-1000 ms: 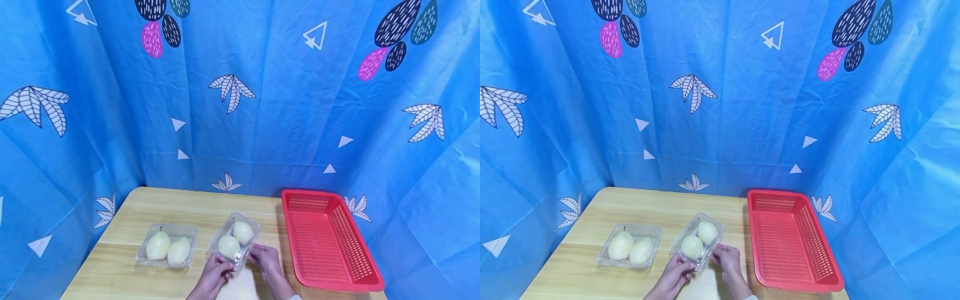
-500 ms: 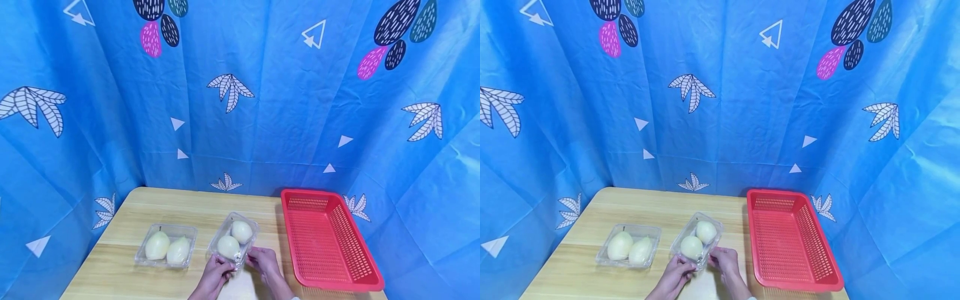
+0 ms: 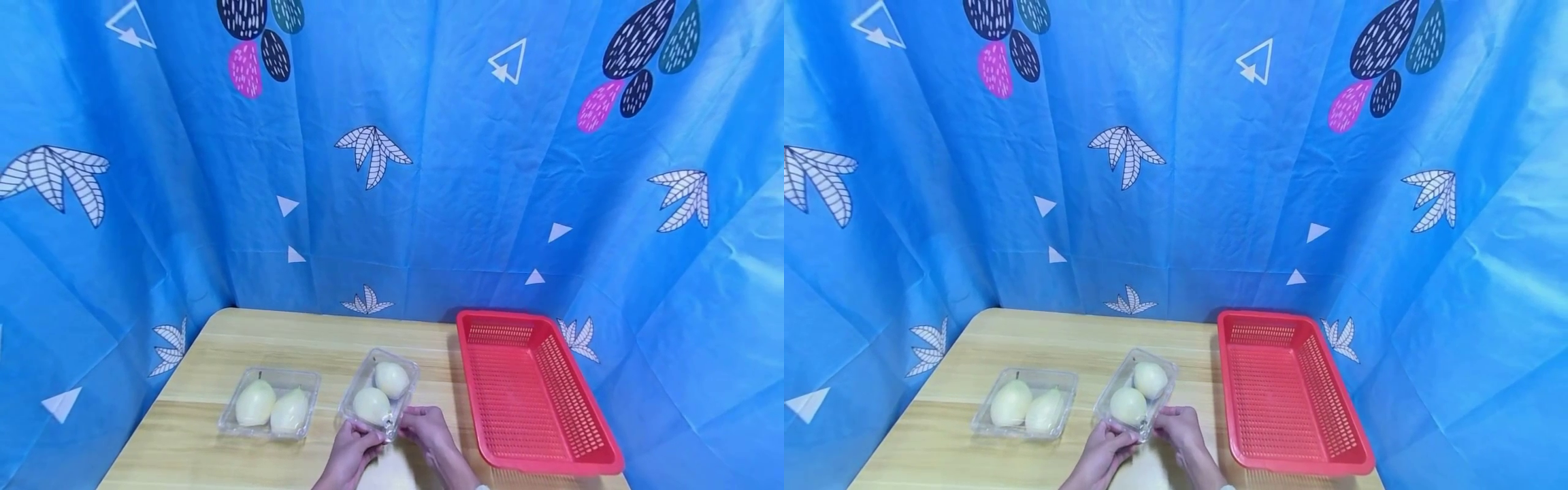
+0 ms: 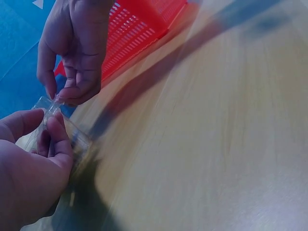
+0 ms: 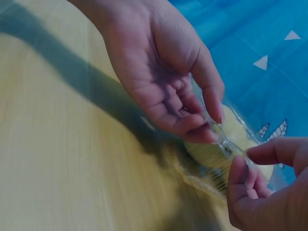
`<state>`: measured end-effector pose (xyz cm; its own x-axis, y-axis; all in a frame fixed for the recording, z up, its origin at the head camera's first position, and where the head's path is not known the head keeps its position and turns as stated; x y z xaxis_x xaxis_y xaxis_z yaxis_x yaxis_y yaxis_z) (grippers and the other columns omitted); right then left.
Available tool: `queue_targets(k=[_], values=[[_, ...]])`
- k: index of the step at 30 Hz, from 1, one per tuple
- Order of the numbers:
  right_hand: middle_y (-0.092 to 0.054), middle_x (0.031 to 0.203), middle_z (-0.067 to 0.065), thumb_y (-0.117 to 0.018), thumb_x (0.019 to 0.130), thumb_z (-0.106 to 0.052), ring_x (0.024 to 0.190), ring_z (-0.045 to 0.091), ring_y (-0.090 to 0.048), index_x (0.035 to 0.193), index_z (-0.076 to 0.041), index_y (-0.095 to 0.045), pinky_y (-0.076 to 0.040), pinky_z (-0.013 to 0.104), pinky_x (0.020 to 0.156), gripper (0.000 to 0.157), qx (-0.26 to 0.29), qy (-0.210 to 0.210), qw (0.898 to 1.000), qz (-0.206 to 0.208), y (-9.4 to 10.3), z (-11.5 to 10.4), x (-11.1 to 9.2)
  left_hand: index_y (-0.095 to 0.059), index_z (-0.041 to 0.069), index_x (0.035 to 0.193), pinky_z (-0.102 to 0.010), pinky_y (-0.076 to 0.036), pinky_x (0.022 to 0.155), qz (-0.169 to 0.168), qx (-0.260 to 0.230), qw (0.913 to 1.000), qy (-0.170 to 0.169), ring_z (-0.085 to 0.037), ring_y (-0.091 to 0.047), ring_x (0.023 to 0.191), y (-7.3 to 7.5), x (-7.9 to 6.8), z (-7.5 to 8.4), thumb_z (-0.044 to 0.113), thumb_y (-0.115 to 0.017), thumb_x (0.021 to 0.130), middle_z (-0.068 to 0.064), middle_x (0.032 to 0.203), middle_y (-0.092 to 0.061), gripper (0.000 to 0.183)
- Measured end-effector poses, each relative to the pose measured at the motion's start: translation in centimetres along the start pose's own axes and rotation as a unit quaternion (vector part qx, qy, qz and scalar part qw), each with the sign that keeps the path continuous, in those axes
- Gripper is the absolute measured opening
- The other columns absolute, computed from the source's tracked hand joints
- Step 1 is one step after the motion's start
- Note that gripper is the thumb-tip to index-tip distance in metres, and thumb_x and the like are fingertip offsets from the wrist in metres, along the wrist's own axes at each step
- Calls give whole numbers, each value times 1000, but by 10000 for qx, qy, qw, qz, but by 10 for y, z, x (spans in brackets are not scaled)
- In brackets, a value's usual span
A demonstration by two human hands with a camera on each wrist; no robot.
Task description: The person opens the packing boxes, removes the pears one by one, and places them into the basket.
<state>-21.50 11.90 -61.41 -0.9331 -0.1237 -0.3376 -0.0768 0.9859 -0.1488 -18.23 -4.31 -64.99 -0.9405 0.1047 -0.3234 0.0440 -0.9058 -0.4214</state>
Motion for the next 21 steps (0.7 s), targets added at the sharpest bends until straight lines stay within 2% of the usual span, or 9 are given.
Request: queue_targets(k=[13, 21], values=[[-67, 72, -1, -65, 85, 4, 57, 5, -56, 99, 15, -67, -51, 16, 57, 18, -430, -24, 9991, 44, 3, -1, -1, -37, 3, 103, -26, -61, 85, -54, -144, 9998, -100, -16, -67, 90, -7, -2, -8, -8, -66, 87, -5, 99, -56, 35], [-66, 74, 0, -65, 88, 0, 58, 5, -55, 105, 16, -64, -49, 15, 55, 23, -527, 50, 9986, 70, 4, -2, -2, -37, 1, 106, -27, -61, 87, -50, -148, 9998, -90, -16, -67, 91, -8, -3, -8, -9, -66, 88, -6, 101, -55, 36]])
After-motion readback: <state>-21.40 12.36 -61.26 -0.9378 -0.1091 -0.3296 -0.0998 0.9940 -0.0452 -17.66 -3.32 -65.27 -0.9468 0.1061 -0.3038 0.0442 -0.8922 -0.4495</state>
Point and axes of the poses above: each hand's wrist, its own x-axis towards the middle knuckle, its own y-axis out of the back of the hand, z = x × y, the point moved 5 cm from there along x, towards the middle knuckle
